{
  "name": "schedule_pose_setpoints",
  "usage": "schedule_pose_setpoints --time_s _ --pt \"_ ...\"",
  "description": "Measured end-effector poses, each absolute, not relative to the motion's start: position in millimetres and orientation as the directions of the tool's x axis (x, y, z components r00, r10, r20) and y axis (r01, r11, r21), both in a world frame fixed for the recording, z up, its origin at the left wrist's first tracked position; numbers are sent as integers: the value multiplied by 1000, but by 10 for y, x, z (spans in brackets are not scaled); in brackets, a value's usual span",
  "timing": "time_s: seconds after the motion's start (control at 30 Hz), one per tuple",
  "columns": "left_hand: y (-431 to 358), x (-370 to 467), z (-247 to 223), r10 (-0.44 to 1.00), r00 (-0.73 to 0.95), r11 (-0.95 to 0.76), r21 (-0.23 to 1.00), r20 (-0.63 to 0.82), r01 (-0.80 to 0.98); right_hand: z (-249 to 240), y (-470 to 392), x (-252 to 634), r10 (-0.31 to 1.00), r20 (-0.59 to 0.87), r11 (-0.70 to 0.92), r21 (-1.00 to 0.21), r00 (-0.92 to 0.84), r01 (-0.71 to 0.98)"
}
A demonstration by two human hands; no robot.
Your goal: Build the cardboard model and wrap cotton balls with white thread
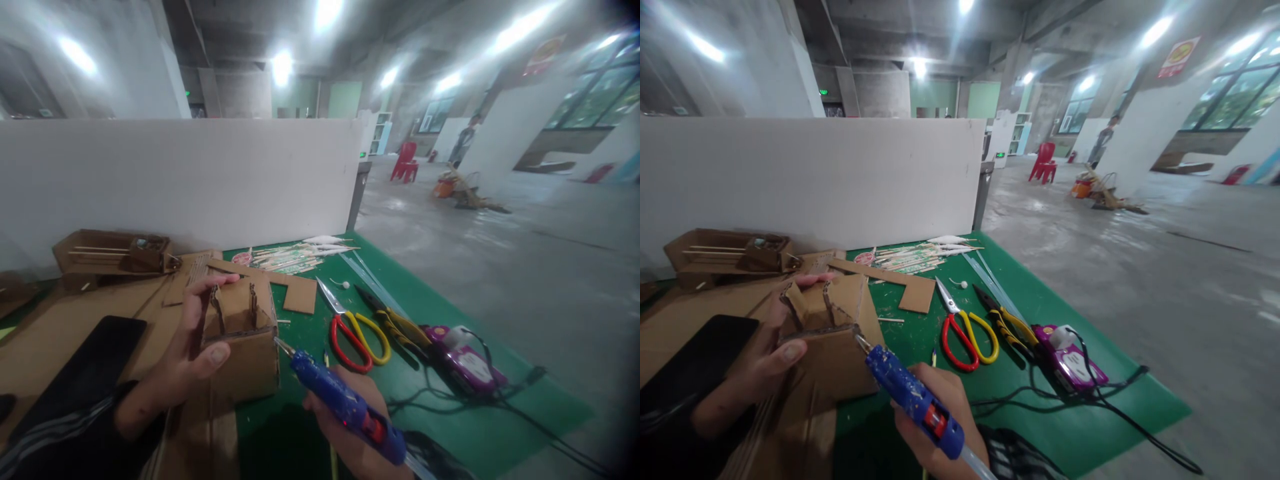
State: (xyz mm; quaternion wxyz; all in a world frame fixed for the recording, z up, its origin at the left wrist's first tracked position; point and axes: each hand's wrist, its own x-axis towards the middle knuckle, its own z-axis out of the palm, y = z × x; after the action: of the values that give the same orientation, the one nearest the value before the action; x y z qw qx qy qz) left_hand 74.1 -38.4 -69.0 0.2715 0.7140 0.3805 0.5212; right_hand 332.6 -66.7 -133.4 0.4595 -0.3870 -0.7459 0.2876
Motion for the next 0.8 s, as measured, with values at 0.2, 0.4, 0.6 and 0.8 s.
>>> schedule_pose_setpoints --time_s 0.2,0.4,0.6,0.8 --pt "-385 757 -665 831 163 -555 785 531 273 -1327 -663 3324 837 466 538 -798 -286 274" --pt "-391 756 -672 838 166 -545 795 519 264 -1265 -670 3307 831 482 548 -794 -278 262" --pt "-400 768 -630 832 168 -554 773 529 308 -1203 -652 3299 833 480 545 -799 -276 253" --pt "-390 753 -664 831 169 -556 775 530 301 -1162 -665 3278 850 445 515 -816 -283 263"
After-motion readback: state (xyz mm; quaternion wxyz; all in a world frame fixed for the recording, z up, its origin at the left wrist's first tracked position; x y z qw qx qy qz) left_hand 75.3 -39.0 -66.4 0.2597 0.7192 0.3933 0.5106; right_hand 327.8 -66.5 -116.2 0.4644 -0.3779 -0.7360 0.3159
